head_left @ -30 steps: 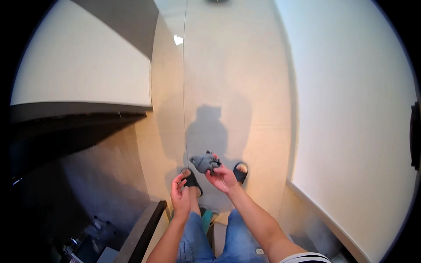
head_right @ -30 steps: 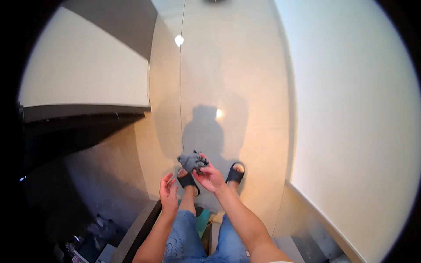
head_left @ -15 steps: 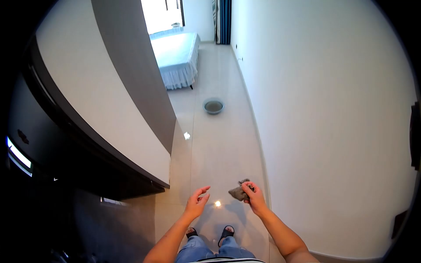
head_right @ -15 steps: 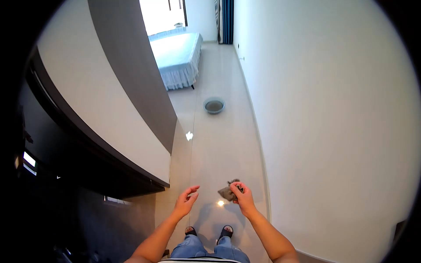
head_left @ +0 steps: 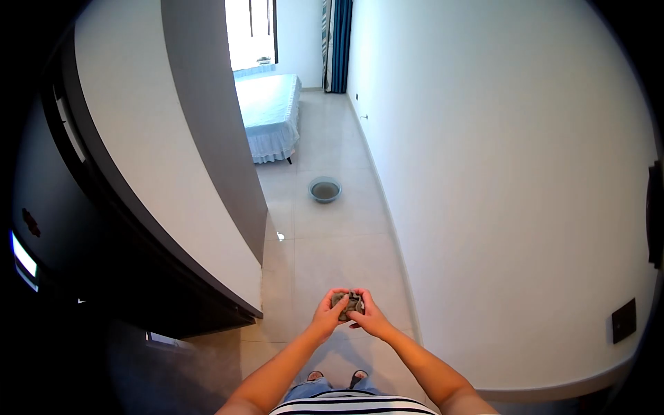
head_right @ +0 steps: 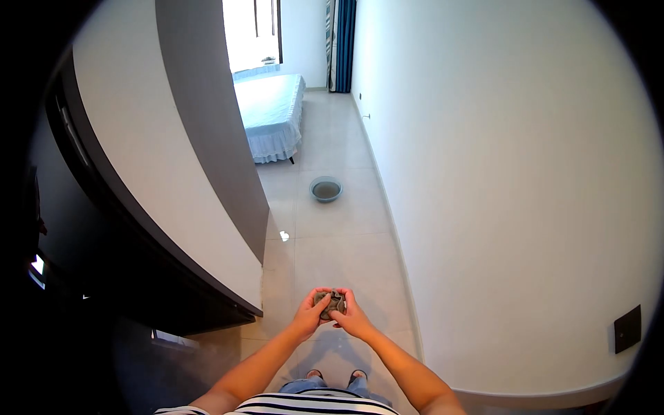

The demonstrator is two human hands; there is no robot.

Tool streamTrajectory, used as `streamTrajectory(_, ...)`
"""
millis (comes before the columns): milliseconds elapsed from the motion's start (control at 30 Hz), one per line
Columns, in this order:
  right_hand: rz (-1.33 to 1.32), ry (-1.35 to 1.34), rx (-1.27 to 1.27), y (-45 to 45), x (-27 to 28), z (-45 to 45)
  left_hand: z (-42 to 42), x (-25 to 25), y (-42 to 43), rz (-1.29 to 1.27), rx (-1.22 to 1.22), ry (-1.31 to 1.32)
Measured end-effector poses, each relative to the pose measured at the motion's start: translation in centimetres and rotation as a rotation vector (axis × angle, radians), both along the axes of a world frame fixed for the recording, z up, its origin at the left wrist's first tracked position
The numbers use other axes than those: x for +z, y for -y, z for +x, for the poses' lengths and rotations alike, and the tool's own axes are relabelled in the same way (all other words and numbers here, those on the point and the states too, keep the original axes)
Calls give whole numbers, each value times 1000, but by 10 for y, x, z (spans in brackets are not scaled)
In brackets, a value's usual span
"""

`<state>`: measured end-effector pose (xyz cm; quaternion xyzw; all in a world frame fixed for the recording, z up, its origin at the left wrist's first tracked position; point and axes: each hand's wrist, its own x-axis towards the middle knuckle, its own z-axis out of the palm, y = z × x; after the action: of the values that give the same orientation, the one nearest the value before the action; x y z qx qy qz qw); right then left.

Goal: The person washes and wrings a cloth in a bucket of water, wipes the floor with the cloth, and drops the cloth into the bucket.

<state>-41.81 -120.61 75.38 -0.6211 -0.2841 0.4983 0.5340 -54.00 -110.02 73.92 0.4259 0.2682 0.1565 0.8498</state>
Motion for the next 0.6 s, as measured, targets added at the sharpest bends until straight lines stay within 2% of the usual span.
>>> streamTrajectory(67, -78, 110, 17, -20, -15, -3, -5, -13, -19, -20, 52, -48)
streamTrajectory(167, 168, 690, 8, -47, -75, 0, -6, -40, -49, -18, 93, -54)
streamTrajectory(267, -74, 52, 12, -73, -30, 1, 7, -49, -82, -27, 63, -56)
streamTrajectory(400, -61, -234, -96, -115, -89, 48, 52, -69, -130, 35, -79, -72)
streamTrajectory(500, -40, -427, -145, -159, -108, 102, 101, -62, -179, 38, -68, -158)
streamTrajectory(600, -136, -608, -286, -218, -125, 161, 151, -97, -239, 264, -47, -232)
